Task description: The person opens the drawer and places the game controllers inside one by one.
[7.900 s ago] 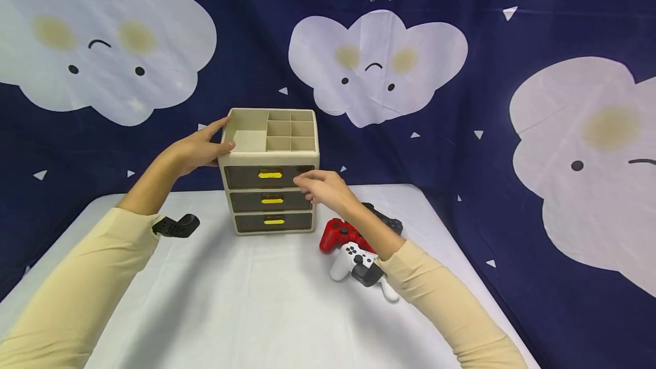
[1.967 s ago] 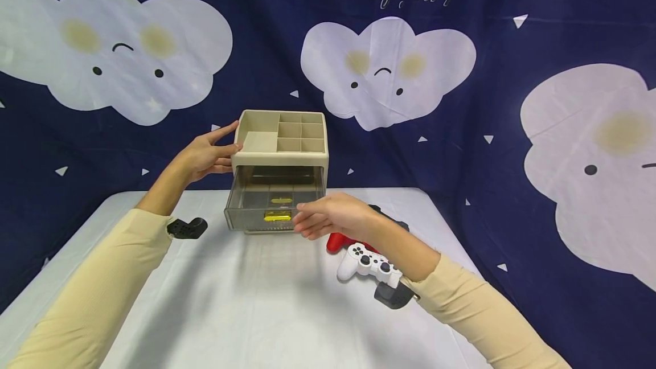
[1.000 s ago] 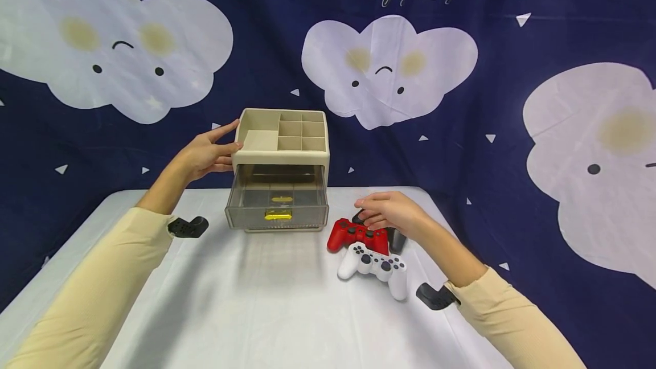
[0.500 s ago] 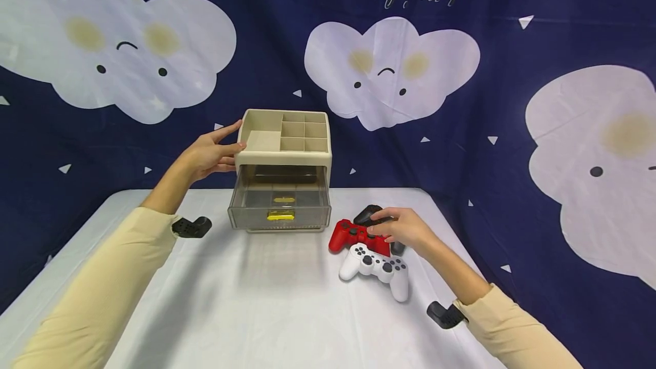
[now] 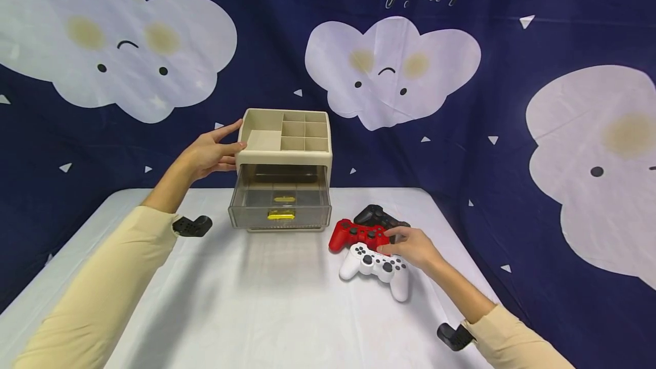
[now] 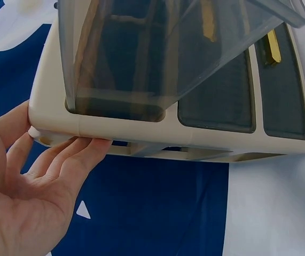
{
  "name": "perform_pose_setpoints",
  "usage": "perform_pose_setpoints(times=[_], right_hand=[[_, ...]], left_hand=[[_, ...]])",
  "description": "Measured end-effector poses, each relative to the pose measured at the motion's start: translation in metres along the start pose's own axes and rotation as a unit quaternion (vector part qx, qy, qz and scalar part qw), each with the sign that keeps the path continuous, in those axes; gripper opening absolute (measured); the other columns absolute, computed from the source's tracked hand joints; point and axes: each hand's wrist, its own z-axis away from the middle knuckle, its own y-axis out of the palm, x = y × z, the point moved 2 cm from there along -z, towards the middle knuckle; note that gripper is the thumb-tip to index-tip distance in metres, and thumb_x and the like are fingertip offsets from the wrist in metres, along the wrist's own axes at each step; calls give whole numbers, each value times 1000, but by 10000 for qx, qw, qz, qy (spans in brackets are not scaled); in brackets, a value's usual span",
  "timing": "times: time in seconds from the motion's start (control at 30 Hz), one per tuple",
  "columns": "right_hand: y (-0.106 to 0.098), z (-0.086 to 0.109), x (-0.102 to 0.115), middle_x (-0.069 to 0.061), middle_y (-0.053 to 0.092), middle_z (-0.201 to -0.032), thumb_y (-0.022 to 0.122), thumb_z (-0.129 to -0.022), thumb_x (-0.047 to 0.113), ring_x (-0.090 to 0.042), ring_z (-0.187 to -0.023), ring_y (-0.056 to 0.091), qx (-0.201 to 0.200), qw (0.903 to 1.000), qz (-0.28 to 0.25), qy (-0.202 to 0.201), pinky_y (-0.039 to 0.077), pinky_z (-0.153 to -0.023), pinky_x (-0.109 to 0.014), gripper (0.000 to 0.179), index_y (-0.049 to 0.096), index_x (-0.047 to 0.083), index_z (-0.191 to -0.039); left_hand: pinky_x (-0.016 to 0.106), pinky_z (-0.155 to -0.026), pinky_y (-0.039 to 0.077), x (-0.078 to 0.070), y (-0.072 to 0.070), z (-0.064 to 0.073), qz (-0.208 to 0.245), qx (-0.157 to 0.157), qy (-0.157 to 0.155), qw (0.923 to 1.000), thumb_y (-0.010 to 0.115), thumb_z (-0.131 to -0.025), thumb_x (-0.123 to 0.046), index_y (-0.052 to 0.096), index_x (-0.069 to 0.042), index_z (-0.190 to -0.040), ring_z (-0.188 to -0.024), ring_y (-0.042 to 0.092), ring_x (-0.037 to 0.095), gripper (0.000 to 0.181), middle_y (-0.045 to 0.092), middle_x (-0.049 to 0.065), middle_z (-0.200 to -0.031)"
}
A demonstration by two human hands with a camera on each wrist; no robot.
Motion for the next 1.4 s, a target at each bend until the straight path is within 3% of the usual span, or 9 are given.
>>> perform_pose_setpoints(times=[0.23,0.47,0.73,0.87,1.1,1.3,1.4], right_hand=[[8,6,-13,-25,62,-129,87,-79,34,-30,-107,61,12,9999,75,132,51,-88,-47,66,64,5,-134],[15,7,-21,-20,65,-119,89,-76,34,-28,-104,58,-62,9995,24,308,48,-84,-42,70,63,5,-135],[20,11,-23,-27,53,-142,89,-75,32,-35,-117,56,58,9993,-122,339,46,-96,-52,71,63,6,-136],[22,11,-25,-27,54,-141,90,-75,31,-34,-114,57,107,9992,-165,356,46,-97,-52,72,62,4,-136],[27,12,-27,-30,52,-145,90,-74,30,-40,-128,50,30,9994,-161,301,41,-107,-60,71,64,3,-134],[31,14,-29,-28,56,-140,91,-73,30,-38,-124,53,-108,9989,-229,385,44,-103,-55,67,67,4,-130],[32,14,-30,-25,62,-132,91,-73,29,-34,-113,57,-160,9986,-237,434,47,-93,-46,65,67,4,-129]], left_hand=[[47,-103,54,-1,0,1,-32,23,22,10000,61,-104,-24,18,-40,-162,-126,61,39,73,41,22,-156],[47,-104,54,-2,0,2,-36,28,-11,10000,61,-104,-24,18,-41,-161,-126,61,39,73,40,21,-157],[46,-102,54,-3,0,2,-26,40,-32,10000,61,-104,-25,18,-43,-161,-124,63,38,74,42,20,-156],[46,-102,55,-2,0,2,-29,36,-53,10000,61,-104,-25,18,-43,-161,-123,63,38,74,43,20,-155],[47,-103,54,-3,-1,1,-15,40,-71,10000,61,-104,-25,18,-43,-161,-122,63,38,73,40,19,-157],[47,-103,54,-3,-1,1,-50,36,-85,9999,61,-104,-26,18,-43,-161,-121,64,37,74,42,19,-156],[46,-102,55,-3,-1,1,-65,40,-64,10000,61,-104,-25,18,-42,-161,-122,64,37,74,42,20,-156]])
